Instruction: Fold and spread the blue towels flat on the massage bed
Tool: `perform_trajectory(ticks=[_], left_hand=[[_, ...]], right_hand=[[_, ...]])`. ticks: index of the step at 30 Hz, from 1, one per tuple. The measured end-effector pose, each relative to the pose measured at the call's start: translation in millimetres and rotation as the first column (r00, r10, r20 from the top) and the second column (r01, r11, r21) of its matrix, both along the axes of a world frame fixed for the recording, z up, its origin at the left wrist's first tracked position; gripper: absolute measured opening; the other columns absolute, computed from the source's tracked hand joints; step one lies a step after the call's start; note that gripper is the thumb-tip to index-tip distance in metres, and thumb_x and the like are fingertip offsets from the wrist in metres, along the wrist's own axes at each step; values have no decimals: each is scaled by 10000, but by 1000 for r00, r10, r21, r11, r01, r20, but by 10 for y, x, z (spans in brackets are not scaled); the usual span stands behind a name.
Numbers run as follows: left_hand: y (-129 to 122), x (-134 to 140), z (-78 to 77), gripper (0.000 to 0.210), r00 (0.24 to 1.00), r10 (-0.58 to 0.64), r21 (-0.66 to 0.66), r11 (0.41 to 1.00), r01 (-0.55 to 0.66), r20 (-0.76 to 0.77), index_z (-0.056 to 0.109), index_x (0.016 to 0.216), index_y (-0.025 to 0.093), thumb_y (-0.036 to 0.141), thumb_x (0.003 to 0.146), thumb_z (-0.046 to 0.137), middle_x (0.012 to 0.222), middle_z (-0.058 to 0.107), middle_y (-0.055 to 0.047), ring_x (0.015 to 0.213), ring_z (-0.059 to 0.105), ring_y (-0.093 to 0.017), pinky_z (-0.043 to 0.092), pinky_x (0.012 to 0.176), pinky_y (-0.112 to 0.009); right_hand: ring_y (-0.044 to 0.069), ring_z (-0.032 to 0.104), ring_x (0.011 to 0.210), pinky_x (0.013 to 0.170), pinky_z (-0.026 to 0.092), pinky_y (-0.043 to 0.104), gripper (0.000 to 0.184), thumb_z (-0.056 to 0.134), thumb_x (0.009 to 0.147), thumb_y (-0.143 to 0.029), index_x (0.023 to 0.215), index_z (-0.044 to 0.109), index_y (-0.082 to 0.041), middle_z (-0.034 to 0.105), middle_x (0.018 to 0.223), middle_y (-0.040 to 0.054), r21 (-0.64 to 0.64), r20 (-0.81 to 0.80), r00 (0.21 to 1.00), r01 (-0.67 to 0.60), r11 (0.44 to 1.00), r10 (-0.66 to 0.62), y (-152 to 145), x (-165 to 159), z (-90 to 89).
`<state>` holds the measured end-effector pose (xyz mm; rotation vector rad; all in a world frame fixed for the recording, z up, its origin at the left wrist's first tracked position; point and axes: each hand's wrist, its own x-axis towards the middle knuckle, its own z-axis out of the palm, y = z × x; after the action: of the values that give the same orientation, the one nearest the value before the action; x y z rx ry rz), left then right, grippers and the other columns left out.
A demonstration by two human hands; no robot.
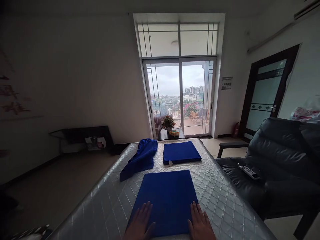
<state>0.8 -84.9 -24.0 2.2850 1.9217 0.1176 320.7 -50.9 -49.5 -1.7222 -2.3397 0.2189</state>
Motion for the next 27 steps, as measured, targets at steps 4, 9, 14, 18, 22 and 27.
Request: perform_trajectory(ticks=[4, 9, 14, 18, 22, 27], left_hand=[[-192, -397, -185, 749, 996, 81, -62, 995, -83, -33, 285, 1545, 202, 679, 969, 331, 1611, 241, -71, 1500, 263, -328, 328, 1204, -501], [-163, -463, -489, 637, 990, 133, 24, 991, -132, -44, 362, 1523, 247, 582, 982, 399, 1579, 328, -60, 1462, 354, -331, 402, 1159, -488], [-285, -380, -482, 582, 994, 109, 159, 982, -105, -13, 320, 1543, 237, 508, 1029, 317, 1598, 309, -58, 1466, 361, -297, 423, 1148, -475], [-479, -229, -284, 583, 989, 145, 221, 965, -144, 13, 240, 1570, 221, 486, 1051, 264, 1637, 243, -69, 1504, 285, -276, 360, 1185, -509], [-570, -123, -105, 592, 987, 160, 212, 964, -162, 27, 241, 1574, 207, 489, 1055, 273, 1648, 228, -84, 1519, 254, -255, 308, 1213, -507], [-605, -125, -59, 598, 984, 180, 151, 972, -180, 14, 235, 1577, 187, 482, 1058, 254, 1654, 191, -86, 1527, 223, -243, 281, 1227, -501]], right_hand=[[266, 294, 1484, 1202, 301, 508, 552, 335, 1020, -409, 1536, 400, -225, 297, 1605, 66, 15, 3, 1000, -9, 1000, 9, 37, 38, -100], [282, 315, 1474, 1185, 320, 536, 549, 354, 1008, -404, 1518, 440, -222, 307, 1598, 74, -4, 13, 1000, -8, 1000, 8, 56, 46, -60], [264, 280, 1493, 1193, 314, 518, 550, 306, 1016, -382, 1522, 436, -210, 309, 1610, 70, 25, 31, 999, -9, 1000, 8, -57, 13, 64], [268, 274, 1499, 1208, 272, 528, 578, 294, 1010, -393, 1517, 443, -162, 326, 1606, 96, 40, 116, 993, 14, 999, -19, -110, -67, 267], [241, 255, 1508, 1221, 244, 506, 595, 272, 1014, -402, 1538, 407, -156, 313, 1615, 85, 62, 146, 989, -7, 998, -2, 49, -142, 514], [227, 216, 1520, 1229, 223, 478, 615, 225, 1029, -405, 1561, 350, -123, 300, 1625, 104, 53, 109, 994, -9, 999, 3, 327, -191, 546]])
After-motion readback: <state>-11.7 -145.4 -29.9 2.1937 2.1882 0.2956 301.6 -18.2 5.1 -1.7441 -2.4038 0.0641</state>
